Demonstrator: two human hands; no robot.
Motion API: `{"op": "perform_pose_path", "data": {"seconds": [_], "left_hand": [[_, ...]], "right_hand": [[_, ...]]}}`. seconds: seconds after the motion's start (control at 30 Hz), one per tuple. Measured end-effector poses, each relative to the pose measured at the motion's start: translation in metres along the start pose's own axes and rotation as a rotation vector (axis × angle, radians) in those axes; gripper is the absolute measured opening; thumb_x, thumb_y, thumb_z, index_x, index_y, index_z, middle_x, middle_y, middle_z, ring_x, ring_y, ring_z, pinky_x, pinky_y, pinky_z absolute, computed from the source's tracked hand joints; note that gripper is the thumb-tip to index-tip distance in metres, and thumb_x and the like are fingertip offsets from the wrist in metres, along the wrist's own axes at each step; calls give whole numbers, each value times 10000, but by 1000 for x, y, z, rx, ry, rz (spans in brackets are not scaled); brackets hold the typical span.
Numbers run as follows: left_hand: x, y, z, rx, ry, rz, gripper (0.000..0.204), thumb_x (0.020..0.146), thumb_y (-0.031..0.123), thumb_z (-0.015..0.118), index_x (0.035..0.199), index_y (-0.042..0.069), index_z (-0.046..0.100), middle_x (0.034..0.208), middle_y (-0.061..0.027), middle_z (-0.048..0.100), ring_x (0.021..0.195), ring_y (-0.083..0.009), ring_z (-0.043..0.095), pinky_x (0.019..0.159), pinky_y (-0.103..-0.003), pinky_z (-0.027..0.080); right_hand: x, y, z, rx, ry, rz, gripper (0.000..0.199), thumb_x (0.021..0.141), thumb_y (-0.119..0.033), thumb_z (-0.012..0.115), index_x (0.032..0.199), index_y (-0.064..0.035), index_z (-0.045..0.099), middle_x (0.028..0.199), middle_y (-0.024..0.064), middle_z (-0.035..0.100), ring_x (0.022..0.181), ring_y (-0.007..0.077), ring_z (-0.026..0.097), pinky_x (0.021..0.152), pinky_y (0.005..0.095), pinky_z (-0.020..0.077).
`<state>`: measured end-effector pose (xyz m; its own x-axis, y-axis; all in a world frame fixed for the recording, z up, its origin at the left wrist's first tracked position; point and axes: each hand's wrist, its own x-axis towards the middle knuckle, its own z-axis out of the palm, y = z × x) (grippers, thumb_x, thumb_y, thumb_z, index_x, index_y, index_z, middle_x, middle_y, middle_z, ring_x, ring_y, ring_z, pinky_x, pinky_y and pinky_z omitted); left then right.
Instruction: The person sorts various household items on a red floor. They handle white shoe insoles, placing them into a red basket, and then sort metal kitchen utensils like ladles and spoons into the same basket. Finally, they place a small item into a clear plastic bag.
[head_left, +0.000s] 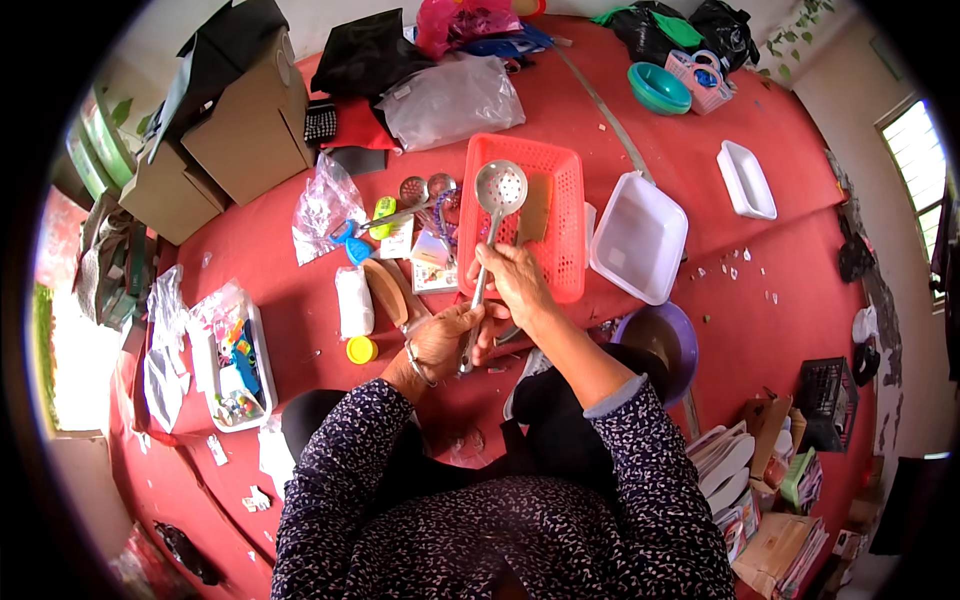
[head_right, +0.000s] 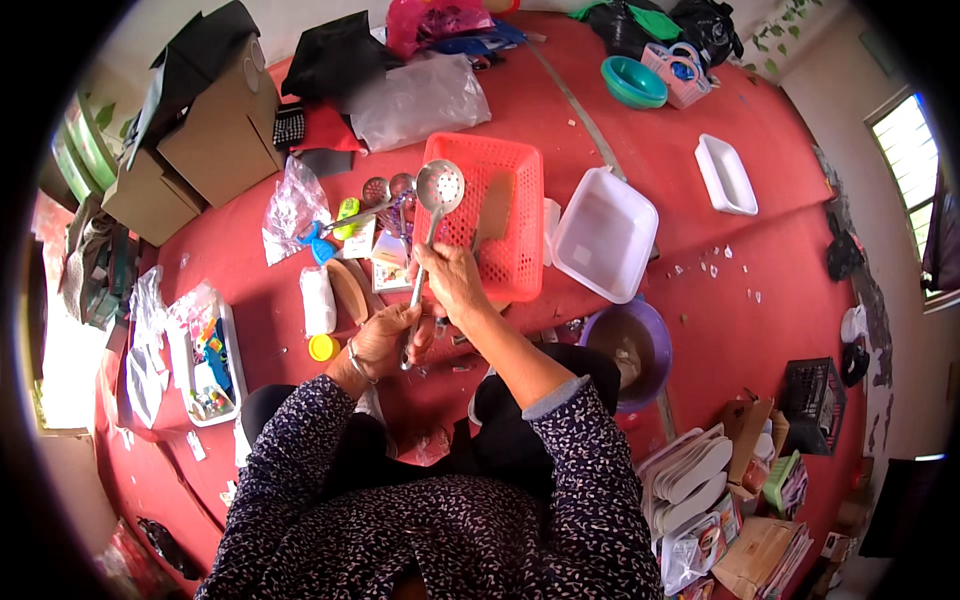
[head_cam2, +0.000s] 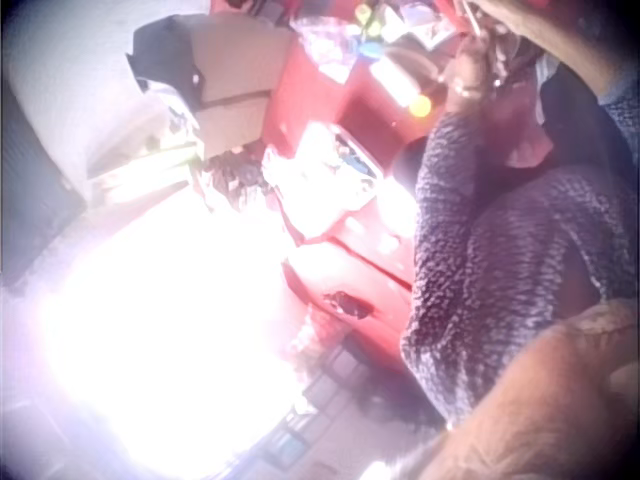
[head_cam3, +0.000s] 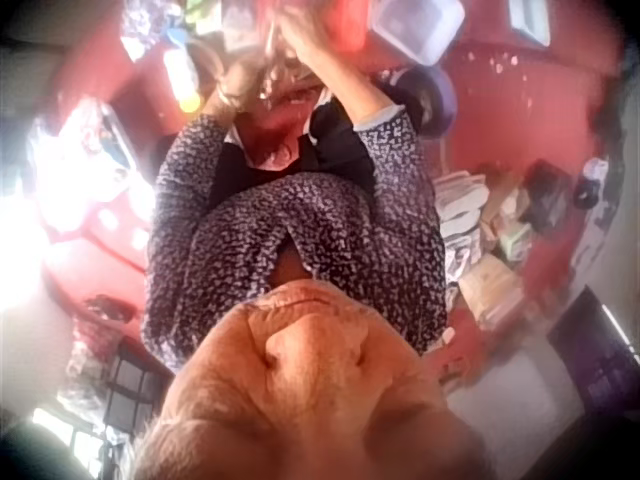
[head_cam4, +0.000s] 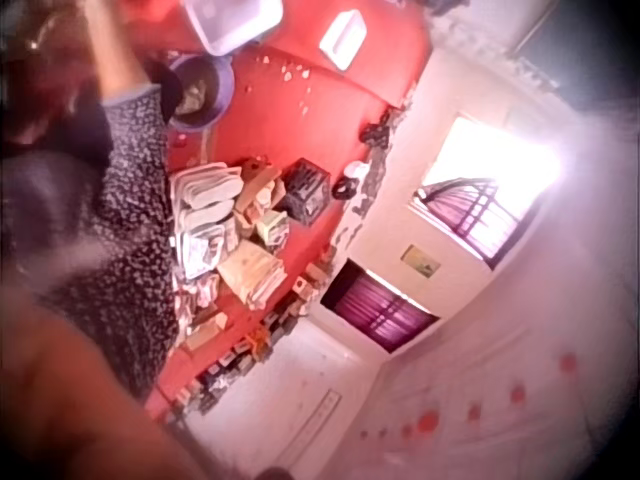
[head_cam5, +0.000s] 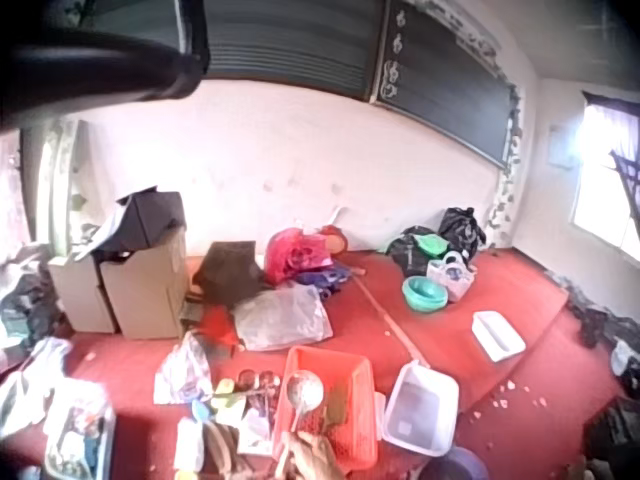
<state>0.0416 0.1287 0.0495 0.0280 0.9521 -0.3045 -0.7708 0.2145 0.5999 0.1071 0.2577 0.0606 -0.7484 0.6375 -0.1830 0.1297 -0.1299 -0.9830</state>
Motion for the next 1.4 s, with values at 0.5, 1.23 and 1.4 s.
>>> {"op": "perform_pose_path", "data": {"seconds": [0.5, 1.23, 1.4], "left_hand": [[-26, 81, -23, 572, 644, 561, 255, 886, 213, 413, 858, -3, 545, 499, 34, 357, 426, -33, 316, 387, -179, 260], [-35, 70, -10, 534, 496, 268, 246, 898, 202, 348, 900, 14, 506, 485, 26, 346, 330, -33, 244, 293, -167, 187], [-23, 60, -11, 578, 429, 259, 229, 901, 204, 348, 921, 12, 471, 471, 33, 315, 325, -19, 220, 283, -157, 172]], "right_hand": [[24, -24, -108, -633, 392, -31, 327, 810, -275, 484, 664, -4, 595, 563, 80, 582, 515, 152, 569, 527, 299, 457], [-76, -45, -182, -512, 675, -120, 355, 836, -283, 487, 635, 8, 528, 518, 76, 511, 447, 118, 486, 440, 291, 388], [-144, 129, -329, -394, 851, 248, 149, 751, -80, 492, 880, -48, 559, 621, 52, 540, 481, 127, 515, 396, 258, 389]]}}
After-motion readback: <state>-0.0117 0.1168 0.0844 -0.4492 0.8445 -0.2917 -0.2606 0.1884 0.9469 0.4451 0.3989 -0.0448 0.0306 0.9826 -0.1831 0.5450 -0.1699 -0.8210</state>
